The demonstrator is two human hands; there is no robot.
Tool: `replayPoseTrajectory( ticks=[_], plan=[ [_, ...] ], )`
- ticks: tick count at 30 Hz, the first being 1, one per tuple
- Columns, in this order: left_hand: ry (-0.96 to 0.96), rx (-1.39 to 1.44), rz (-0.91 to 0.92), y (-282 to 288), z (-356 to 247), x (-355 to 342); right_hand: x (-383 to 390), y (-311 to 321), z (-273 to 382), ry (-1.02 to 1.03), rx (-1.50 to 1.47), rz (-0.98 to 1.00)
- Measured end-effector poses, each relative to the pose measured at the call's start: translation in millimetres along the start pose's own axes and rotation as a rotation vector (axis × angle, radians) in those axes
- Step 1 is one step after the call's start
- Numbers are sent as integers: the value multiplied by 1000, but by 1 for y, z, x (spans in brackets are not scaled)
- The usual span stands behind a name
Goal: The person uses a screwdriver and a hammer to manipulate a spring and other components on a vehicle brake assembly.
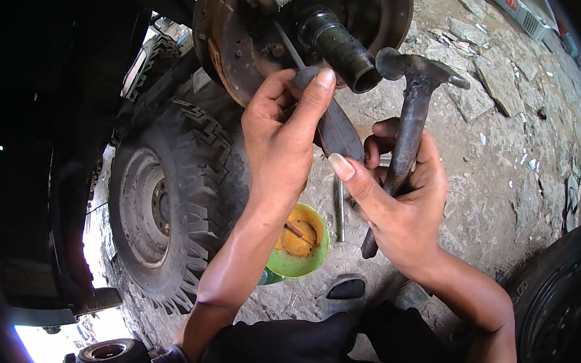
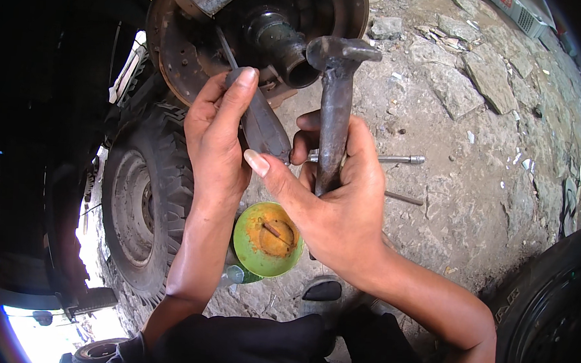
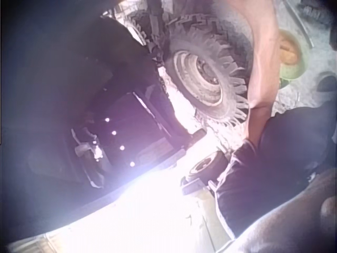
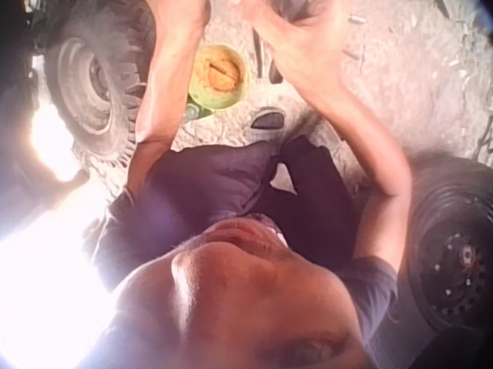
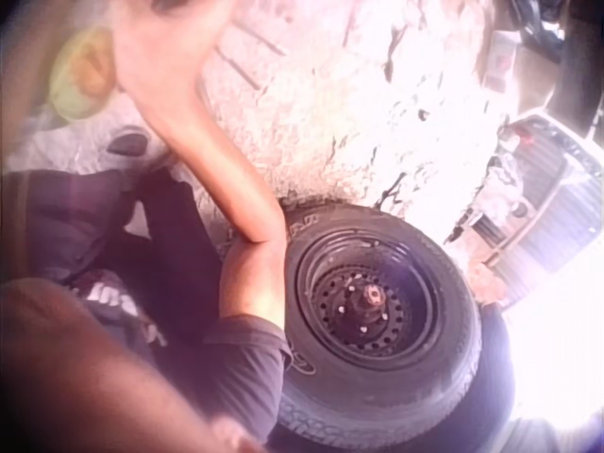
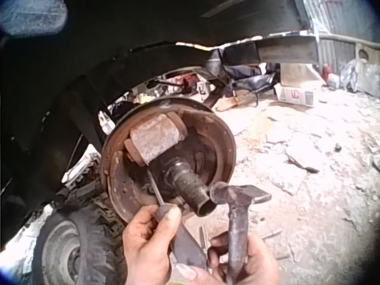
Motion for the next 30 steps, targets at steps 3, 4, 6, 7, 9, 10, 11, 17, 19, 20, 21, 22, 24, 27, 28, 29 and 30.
replayPoseTrajectory(
  ticks=[3, 4, 6, 7, 9, 10, 11, 17, 19, 20, 21, 22, 24, 27, 28, 29, 30],
  plan=[
    [33, 50, -18, -3, 1, -1, 0, -4, -3, -38, -148, -29],
    [55, 90, -42, -7, 1, 1, 1, -6, -3, -24, -162, -32],
    [122, 193, -75, -10, 3, 3, 3, -10, -5, 1, -200, -32],
    [169, 262, -82, -11, 7, 4, 3, -10, -7, 78, -156, -8],
    [229, 317, -30, -17, 12, 4, 1, -12, -8, 203, -152, -26],
    [241, 385, -4, -21, 10, 2, 0, -14, -5, 266, -150, -34],
    [255, 451, 19, -24, 9, 1, 0, -14, -4, 226, -177, 0],
    [276, 590, 164, -24, 2, 1, 4, -21, -4, 181, -246, -2],
    [282, 495, 117, -24, -4, -1, 4, -21, -2, 178, -214, -1],
    [284, 450, 96, -24, -6, -1, 4, -19, -3, 177, -192, -1],
    [286, 404, 75, -24, -7, -2, 5, -15, -6, 155, -133, 39],
    [289, 358, 55, -22, -6, -2, 5, -14, -6, 142, -113, 42],
    [304, 339, 47, -20, -5, -5, 3, -13, -2, 117, -77, 47],
    [326, 275, 15, -19, -8, -5, 5, -17, -3, 82, -140, 19],
    [320, 275, 14, -19, -7, -6, 6, -18, -5, 82, -148, 24],
    [311, 272, 13, -18, -7, -7, 6, -19, -6, 83, -158, 29],
    [303, 269, 12, -17, -6, -8, 7, -19, -7, 84, -166, 33]
  ],
)
Point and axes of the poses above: each hand's wrist, its own x-axis away from the middle knuckle, its own y-axis out of the back of the hand, z = x × y, the point moved 5 cm from there along -x, towards the middle knuckle, and after that the axes turned 1 degree about -z, right-handed, at the moved point
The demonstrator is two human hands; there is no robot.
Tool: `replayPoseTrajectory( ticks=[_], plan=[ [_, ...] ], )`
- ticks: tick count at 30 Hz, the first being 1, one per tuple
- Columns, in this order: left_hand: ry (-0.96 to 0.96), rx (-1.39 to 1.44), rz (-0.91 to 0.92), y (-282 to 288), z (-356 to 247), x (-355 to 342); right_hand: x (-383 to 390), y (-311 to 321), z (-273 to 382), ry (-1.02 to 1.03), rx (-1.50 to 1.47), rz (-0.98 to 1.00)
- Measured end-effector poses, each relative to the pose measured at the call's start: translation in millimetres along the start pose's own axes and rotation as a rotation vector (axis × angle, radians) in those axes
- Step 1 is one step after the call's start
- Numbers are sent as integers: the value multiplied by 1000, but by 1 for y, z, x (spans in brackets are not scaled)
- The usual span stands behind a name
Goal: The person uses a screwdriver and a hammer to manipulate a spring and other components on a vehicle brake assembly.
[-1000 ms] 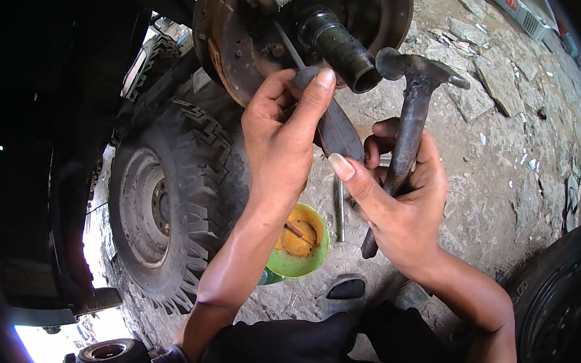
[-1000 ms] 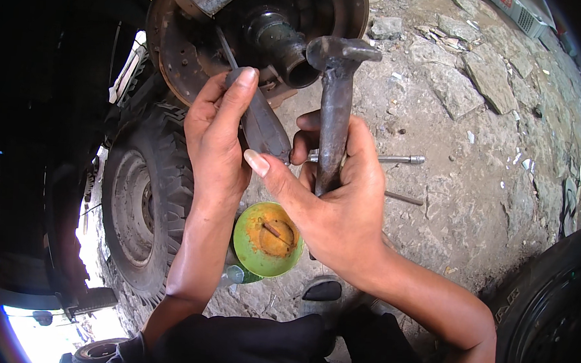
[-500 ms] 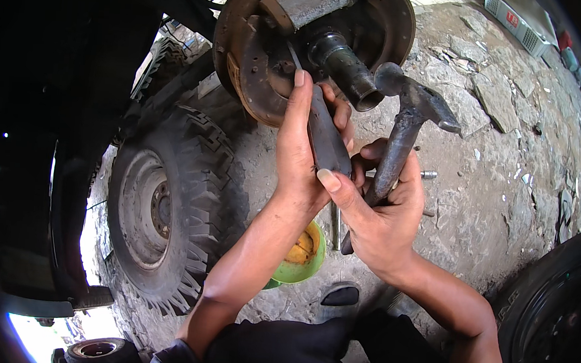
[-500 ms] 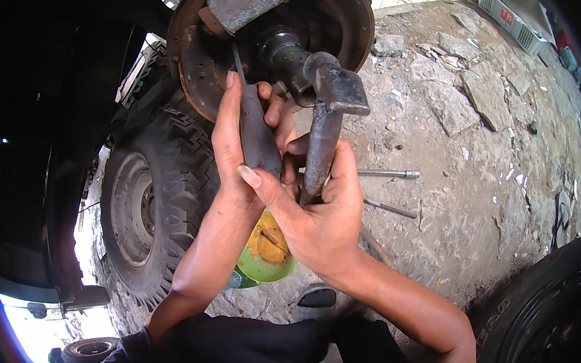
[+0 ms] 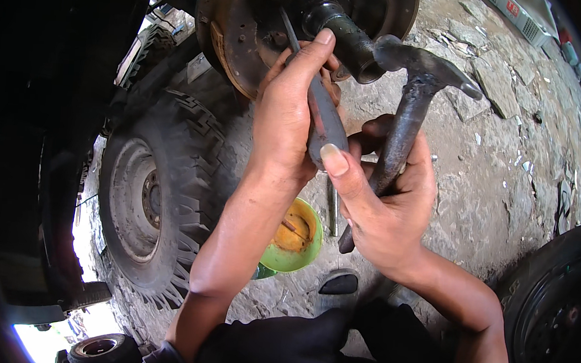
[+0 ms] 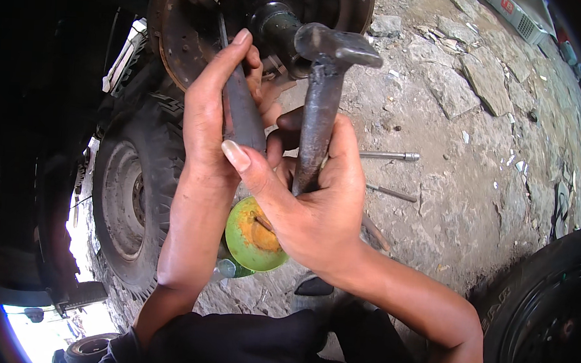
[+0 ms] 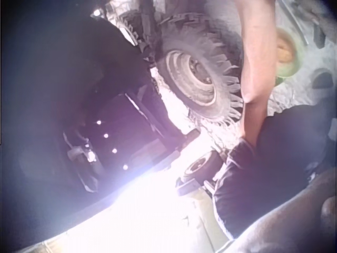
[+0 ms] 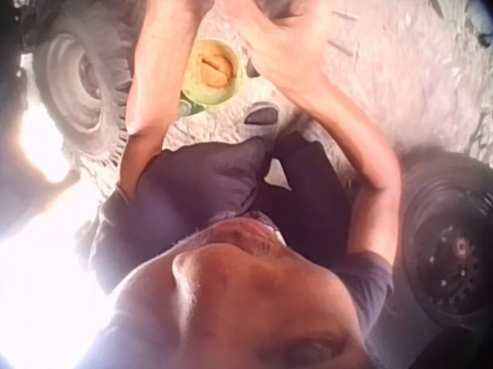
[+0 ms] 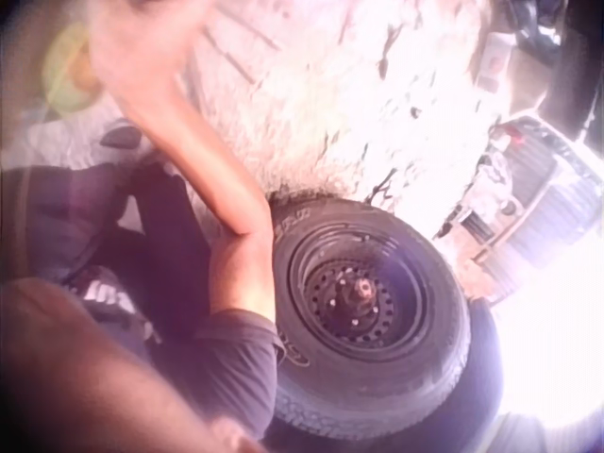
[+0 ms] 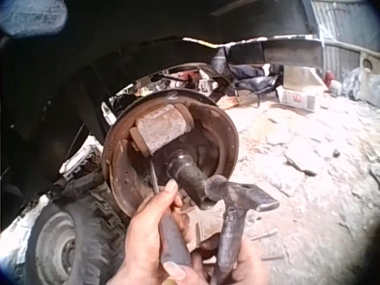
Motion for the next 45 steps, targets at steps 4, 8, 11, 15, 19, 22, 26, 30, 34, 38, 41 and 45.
replayPoseTrajectory(
  ticks=[4, 8, 11, 15, 19, 22, 26, 30, 34, 38, 41, 45],
  plan=[
    [-22, 94, 127, 3, 1, -1, 1, -3, -3, 24, 3, 2],
    [-15, 89, 87, 6, -3, 0, 0, -9, -1, 63, -32, -1],
    [7, 203, 112, 7, -4, 4, -1, -12, 3, 31, -27, 27],
    [-5, 191, 55, 0, -6, 6, -4, -4, 8, 90, 21, 70],
    [-10, 159, 102, 7, -4, 5, -6, -5, 14, 236, 33, 147],
    [-17, 178, 128, 4, -3, 2, -9, -1, 19, 304, 84, 163],
    [-384, -142, -94, 20, -4, 21, -9, 8, 18, 293, 185, 145],
    [-1106, -672, 23, 25, -16, 41, -9, 5, 20, 227, 185, 151],
    [-1448, -966, 176, -4, -32, 30, -15, 1, 18, 260, 91, 145],
    [-1471, -881, 290, -16, -41, 20, -16, 3, 25, 272, 135, 190],
    [-1597, -806, 299, -17, -42, 12, -15, 15, 39, 400, 207, 238],
    [-1552, -690, 263, -13, -41, 8, -19, 63, 45, 323, 573, 509]
  ],
)
Point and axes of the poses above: each hand's wrist, its own x-axis away from the middle knuckle, its own y-axis out of the back of the hand, z = x × y, the point moved 5 cm from there along -x, towards the middle knuckle, and after that the axes turned 1 degree about -z, right-handed, at the moved point
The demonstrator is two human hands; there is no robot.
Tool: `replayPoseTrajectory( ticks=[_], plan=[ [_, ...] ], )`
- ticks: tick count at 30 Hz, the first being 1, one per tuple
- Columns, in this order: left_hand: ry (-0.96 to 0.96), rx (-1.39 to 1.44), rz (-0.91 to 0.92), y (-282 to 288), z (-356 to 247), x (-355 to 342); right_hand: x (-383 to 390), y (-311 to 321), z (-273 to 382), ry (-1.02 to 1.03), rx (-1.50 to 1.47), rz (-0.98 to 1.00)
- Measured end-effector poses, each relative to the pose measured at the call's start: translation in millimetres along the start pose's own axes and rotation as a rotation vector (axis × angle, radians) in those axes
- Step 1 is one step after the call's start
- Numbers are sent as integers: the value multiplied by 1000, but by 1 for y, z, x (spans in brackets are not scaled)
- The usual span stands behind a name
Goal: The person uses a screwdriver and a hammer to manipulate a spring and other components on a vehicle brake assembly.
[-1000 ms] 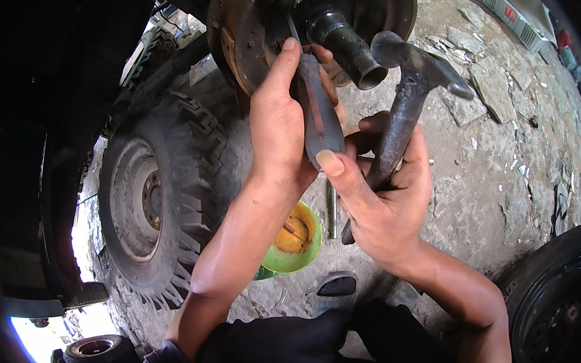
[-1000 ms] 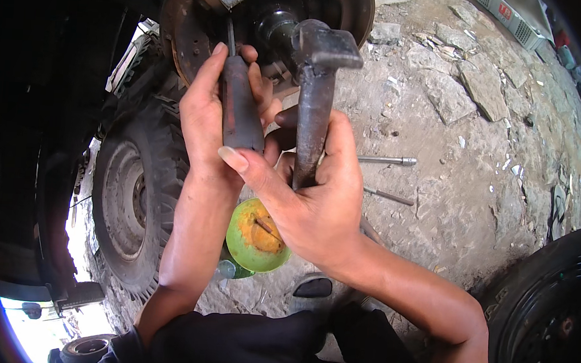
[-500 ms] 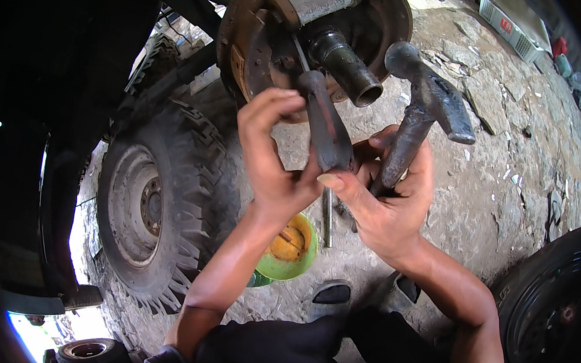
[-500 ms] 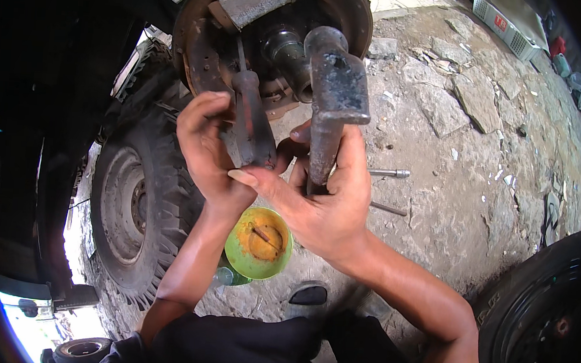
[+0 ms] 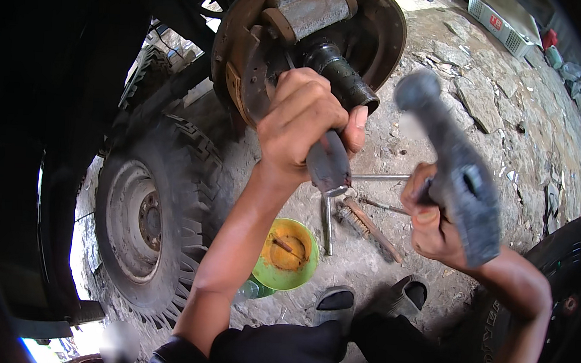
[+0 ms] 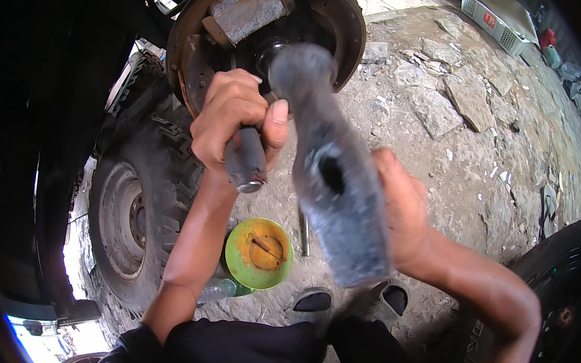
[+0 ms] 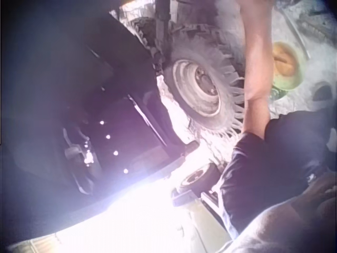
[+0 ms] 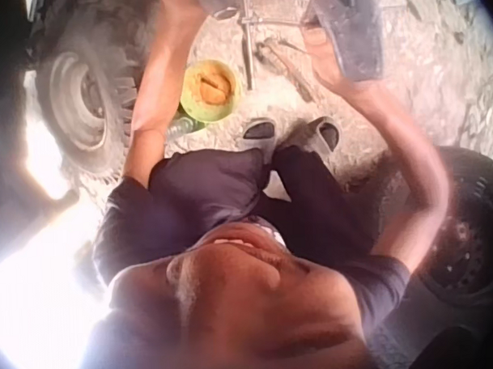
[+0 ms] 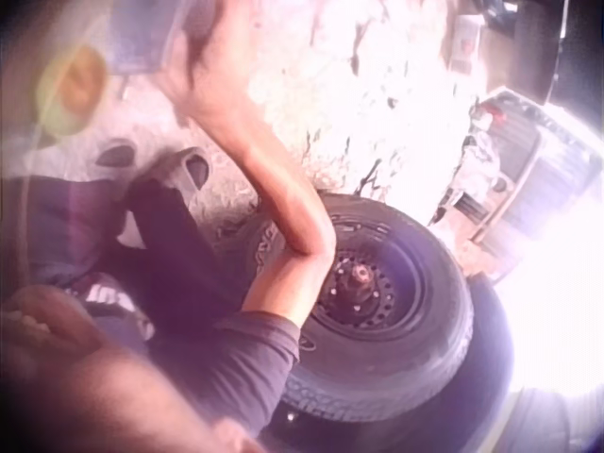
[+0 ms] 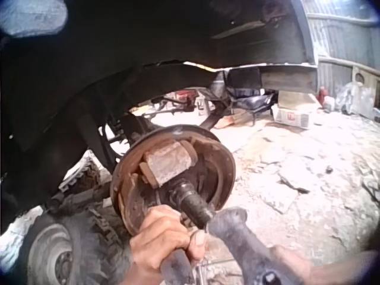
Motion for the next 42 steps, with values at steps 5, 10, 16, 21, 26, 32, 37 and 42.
replayPoseTrajectory(
  ticks=[5, 10, 16, 21, 26, 32, 37, 42],
  plan=[
    [0, -3, 23, -8, -6, -4, 17, 26, 36, 3, 356, 193],
    [46, 5, 37, -13, -12, 7, 21, 39, 46, -77, 354, 262],
    [93, 6, 116, -7, -19, 5, 19, 34, 37, -142, 299, -39],
    [16, 14, 158, -11, -26, 8, 12, 4, 37, -264, -211, -286],
    [-3, 128, 270, -15, -24, 0, -4, -12, 29, -203, -152, -323],
    [-31, -11, 229, -20, -20, 2, -10, -20, 13, -124, -358, -367],
    [-13, -56, 216, -18, -15, 3, -15, -22, 10, -170, -360, -339],
    [-11, -88, 218, -17, -12, 0, -19, -25, 8, -195, -335, -370]
  ],
)
Point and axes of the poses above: each hand's wrist, its own x-axis away from the middle knuckle, its own y-axis out of the back of the hand, z = x × y, the point moved 5 cm from there along -x, towards the middle knuckle, and after that the axes turned 1 degree about -z, right-handed, at the moved point
